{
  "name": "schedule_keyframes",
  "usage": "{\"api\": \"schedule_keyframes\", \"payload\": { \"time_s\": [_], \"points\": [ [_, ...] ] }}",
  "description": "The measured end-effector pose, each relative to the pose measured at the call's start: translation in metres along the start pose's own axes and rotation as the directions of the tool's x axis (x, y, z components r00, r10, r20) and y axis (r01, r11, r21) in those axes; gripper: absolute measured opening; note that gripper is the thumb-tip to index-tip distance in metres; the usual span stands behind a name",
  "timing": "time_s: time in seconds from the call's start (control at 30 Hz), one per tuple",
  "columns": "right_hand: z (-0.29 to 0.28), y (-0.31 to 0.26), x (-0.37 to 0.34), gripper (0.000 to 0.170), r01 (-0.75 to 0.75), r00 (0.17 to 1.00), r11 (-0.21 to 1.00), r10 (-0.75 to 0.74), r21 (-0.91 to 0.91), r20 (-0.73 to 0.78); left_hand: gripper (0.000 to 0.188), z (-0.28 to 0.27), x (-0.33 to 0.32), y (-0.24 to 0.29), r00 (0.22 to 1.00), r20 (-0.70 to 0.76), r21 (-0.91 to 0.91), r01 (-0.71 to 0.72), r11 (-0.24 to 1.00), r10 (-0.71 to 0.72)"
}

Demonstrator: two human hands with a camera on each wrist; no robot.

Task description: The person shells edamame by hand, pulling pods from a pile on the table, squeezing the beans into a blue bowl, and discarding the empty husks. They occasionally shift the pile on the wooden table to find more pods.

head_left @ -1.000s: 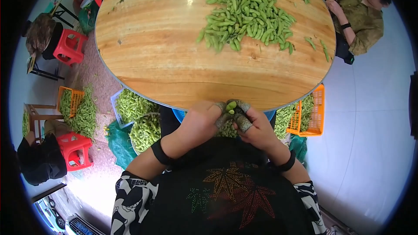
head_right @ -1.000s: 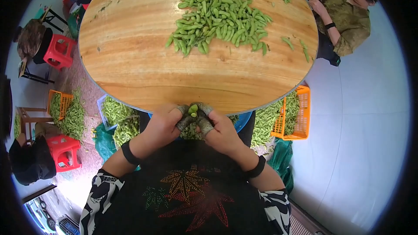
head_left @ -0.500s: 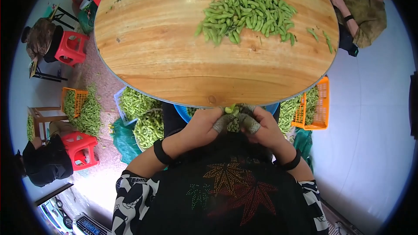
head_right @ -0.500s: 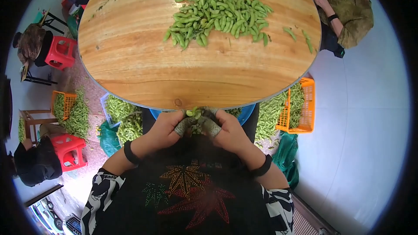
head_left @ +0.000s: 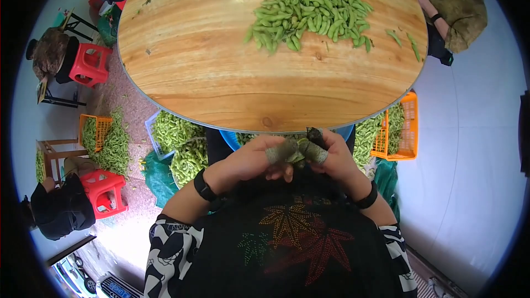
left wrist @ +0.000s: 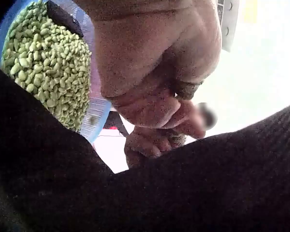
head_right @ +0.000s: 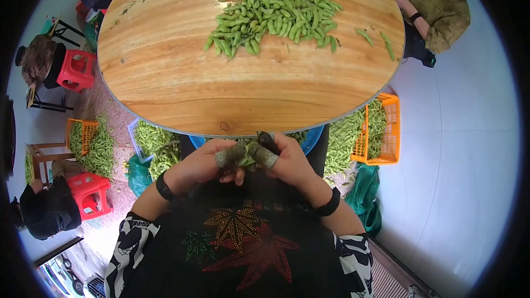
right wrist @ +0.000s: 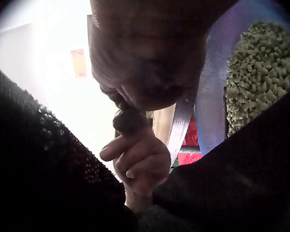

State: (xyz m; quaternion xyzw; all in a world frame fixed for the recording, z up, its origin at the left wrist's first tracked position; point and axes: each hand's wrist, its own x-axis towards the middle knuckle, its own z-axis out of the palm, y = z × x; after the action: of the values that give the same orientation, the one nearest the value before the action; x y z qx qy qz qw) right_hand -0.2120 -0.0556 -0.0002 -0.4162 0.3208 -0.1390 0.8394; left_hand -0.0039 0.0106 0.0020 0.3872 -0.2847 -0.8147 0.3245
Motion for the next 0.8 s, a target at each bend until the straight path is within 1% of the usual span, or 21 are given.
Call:
{"api": "schedule_keyframes", "payload": {
  "time_s": [0.03,0.07,0.1,0.13,0.17,0.2,0.23,0.3,0.33,0.4,0.43,0.47,0.5,0.53,0.6,0.63,0.67,0.7,0.73,0.77,0.8],
  "points": [
    [0.006,0.000,-0.001,0.018,0.092,0.995,0.989,-0.095,-0.114,-0.022,0.026,0.002,0.001,-0.003,1.000,-0.001,0.001,-0.001,1.000,0.001],
    [0.010,0.001,-0.001,0.018,0.180,0.981,0.957,-0.192,-0.228,-0.032,0.026,0.005,0.003,-0.008,0.992,-0.031,0.222,-0.116,0.968,0.126],
    [0.011,0.002,-0.002,0.018,0.183,0.980,0.956,-0.195,-0.228,-0.032,0.027,0.007,0.004,-0.011,0.967,-0.032,0.433,-0.213,0.876,0.252],
    [0.012,0.005,-0.004,0.018,0.171,0.984,0.961,-0.179,-0.216,-0.016,0.024,0.007,0.004,-0.013,0.968,-0.075,0.477,-0.176,0.861,0.240],
    [0.012,0.007,-0.004,0.018,0.158,0.987,0.966,-0.162,-0.203,-0.001,0.024,0.007,0.004,-0.012,0.968,-0.074,0.478,-0.177,0.860,0.240],
    [0.007,0.008,-0.006,0.017,0.009,0.999,0.992,-0.013,-0.127,-0.030,0.024,0.008,0.004,-0.011,0.978,-0.074,0.471,-0.140,0.871,0.197],
    [0.005,0.009,-0.008,0.017,0.010,0.999,0.992,-0.014,-0.127,-0.031,0.024,0.008,0.004,-0.010,0.985,-0.073,0.464,-0.104,0.880,0.155],
    [0.004,0.014,-0.012,0.016,-0.034,0.999,0.999,0.034,-0.016,-0.001,0.024,0.007,0.004,-0.013,0.990,-0.044,0.428,-0.100,0.898,0.132],
    [0.003,0.015,-0.012,0.016,-0.036,0.999,0.999,0.036,-0.013,-0.003,0.024,0.006,0.004,-0.015,0.994,-0.015,0.392,-0.096,0.915,0.111],
    [0.002,0.016,-0.011,0.016,-0.049,0.996,0.989,0.039,-0.137,-0.078,0.021,0.002,0.007,-0.019,0.997,-0.013,0.369,-0.069,0.927,0.079],
    [0.001,0.024,-0.007,0.016,-0.054,0.996,0.990,0.043,-0.132,-0.080,0.018,0.000,0.008,-0.022,0.999,-0.013,0.345,-0.042,0.938,0.049],
    [-0.001,0.037,-0.001,0.016,0.124,0.979,0.964,-0.157,-0.235,-0.129,0.018,-0.003,0.008,-0.025,0.999,-0.012,0.341,-0.035,0.939,0.042],
    [-0.002,0.045,0.003,0.017,0.286,0.923,0.894,-0.354,-0.345,-0.153,0.015,-0.005,0.010,-0.027,1.000,-0.022,0.237,0.001,0.972,0.005],
    [-0.004,0.046,0.003,0.017,0.283,0.924,0.895,-0.351,-0.344,-0.153,0.013,-0.007,0.011,-0.029,0.999,-0.029,0.130,0.035,0.991,-0.031],
    [-0.008,0.046,0.002,0.020,0.317,0.842,0.613,-0.533,-0.723,-0.083,0.017,-0.013,0.014,-0.030,0.997,-0.054,0.152,0.058,0.987,-0.051],
    [-0.008,0.045,0.001,0.020,0.315,0.844,0.613,-0.530,-0.725,-0.082,0.026,-0.015,0.016,-0.033,0.995,-0.079,0.177,0.078,0.981,-0.065],
    [-0.008,0.042,0.000,0.020,0.281,0.834,0.510,-0.550,-0.813,-0.057,0.026,-0.019,0.020,-0.039,0.995,-0.079,0.172,0.078,0.982,-0.065],
    [-0.008,0.042,-0.001,0.021,0.242,0.824,0.398,-0.566,-0.885,-0.029,0.032,-0.021,0.024,-0.044,0.983,-0.126,0.346,-0.084,0.934,0.135],
    [-0.010,0.042,-0.002,0.021,0.239,0.827,0.397,-0.562,-0.886,-0.029,0.038,-0.023,0.027,-0.048,0.932,-0.135,0.516,-0.223,0.827,0.335],
    [-0.014,0.041,-0.004,0.022,0.203,0.802,0.345,-0.595,-0.916,-0.046,0.038,-0.025,0.026,-0.051,0.932,-0.136,0.512,-0.225,0.829,0.337],
    [-0.015,0.040,-0.004,0.023,0.164,0.775,0.291,-0.629,-0.942,-0.059,0.041,-0.025,0.024,-0.047,0.923,-0.126,0.720,-0.168,0.674,0.365]
  ]
}}
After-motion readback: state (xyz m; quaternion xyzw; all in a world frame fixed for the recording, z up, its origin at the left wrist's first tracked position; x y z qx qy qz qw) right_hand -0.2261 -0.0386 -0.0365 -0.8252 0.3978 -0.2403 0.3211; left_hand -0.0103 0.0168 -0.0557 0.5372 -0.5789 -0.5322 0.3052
